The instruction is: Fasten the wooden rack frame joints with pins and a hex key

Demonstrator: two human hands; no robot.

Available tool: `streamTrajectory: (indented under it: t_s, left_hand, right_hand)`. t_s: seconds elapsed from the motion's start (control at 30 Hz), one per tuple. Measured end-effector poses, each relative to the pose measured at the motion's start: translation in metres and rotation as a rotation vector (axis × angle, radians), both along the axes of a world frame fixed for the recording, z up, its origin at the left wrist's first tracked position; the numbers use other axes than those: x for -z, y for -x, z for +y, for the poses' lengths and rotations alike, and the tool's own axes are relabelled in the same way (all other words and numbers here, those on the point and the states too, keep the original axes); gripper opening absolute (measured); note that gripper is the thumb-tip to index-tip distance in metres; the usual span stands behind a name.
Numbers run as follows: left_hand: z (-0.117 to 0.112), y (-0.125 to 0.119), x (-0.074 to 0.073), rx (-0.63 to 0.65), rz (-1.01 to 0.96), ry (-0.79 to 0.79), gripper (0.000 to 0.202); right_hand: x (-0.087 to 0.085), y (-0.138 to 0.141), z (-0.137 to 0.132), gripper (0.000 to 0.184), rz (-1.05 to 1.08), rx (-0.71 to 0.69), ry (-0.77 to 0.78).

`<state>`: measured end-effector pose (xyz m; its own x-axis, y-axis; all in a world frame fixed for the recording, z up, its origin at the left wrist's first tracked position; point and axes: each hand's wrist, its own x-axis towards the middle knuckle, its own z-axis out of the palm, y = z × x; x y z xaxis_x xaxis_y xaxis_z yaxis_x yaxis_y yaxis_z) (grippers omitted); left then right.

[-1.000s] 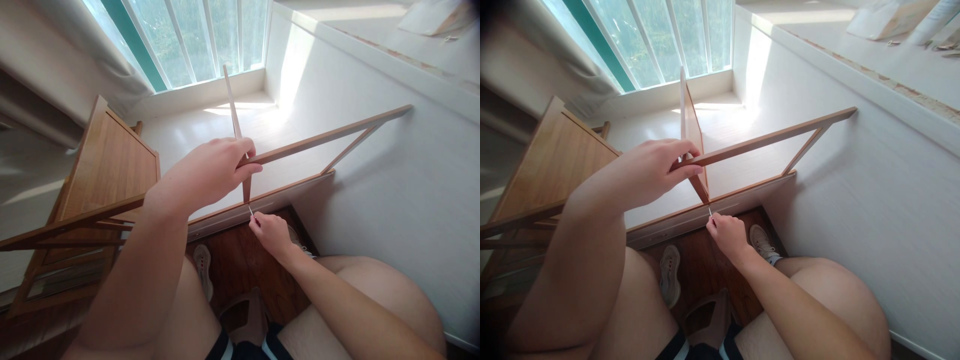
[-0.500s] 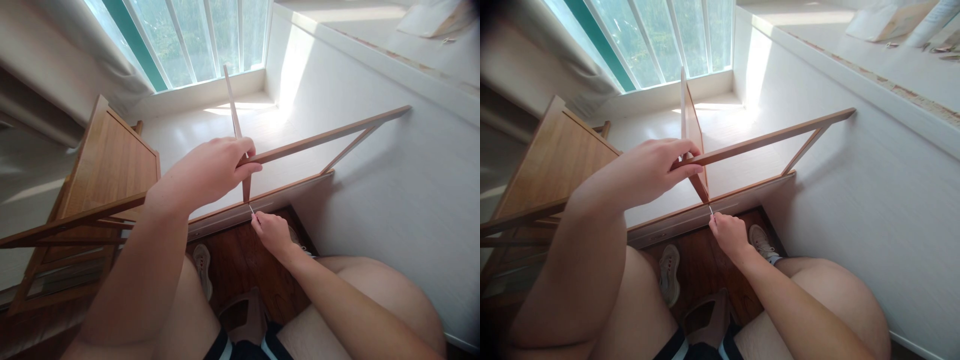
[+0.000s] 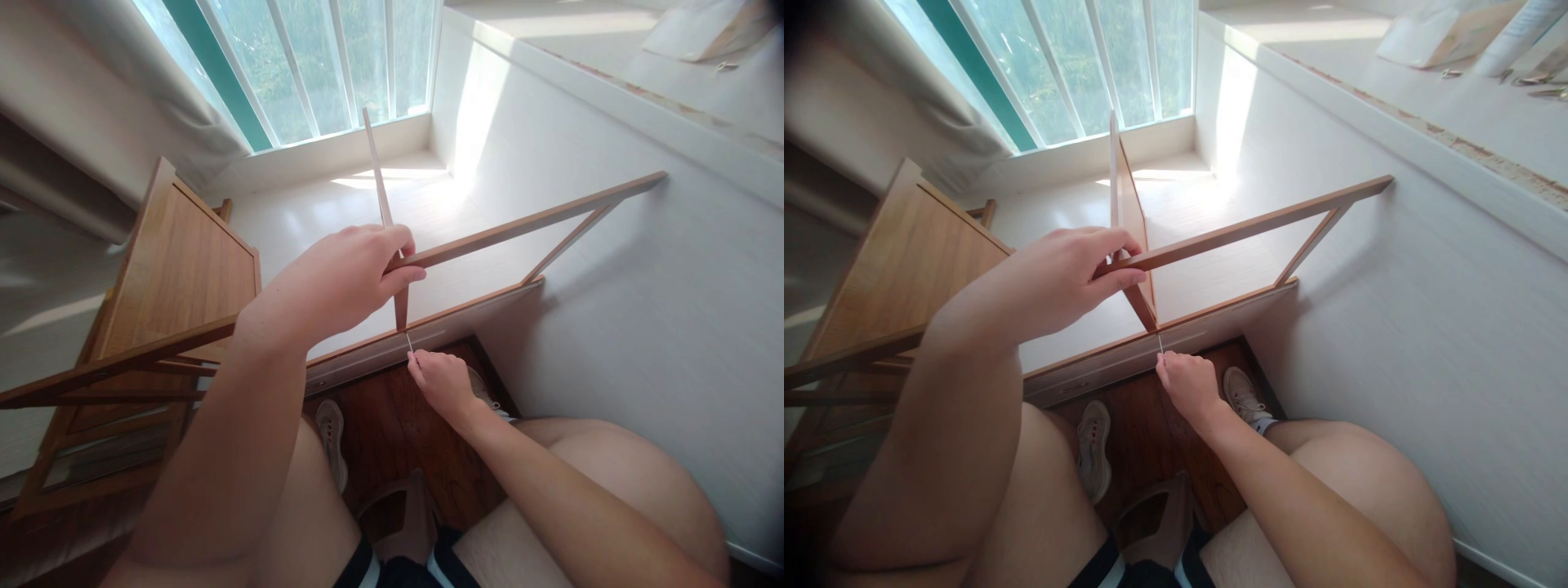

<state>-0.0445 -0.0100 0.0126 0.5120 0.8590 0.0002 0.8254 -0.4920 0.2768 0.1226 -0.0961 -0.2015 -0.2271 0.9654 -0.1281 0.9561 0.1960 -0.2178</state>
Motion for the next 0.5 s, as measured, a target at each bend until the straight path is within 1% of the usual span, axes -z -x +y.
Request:
streamTrajectory:
  t_s: [0.5]
  left_hand:
    - [-0.0006,-0.0003,0.0002,-0.001,0.005,-0.001,0.031]
  right_hand:
    - [-0.0008,0.0019,0.0002,0.043,0.009,-0.006,0.002]
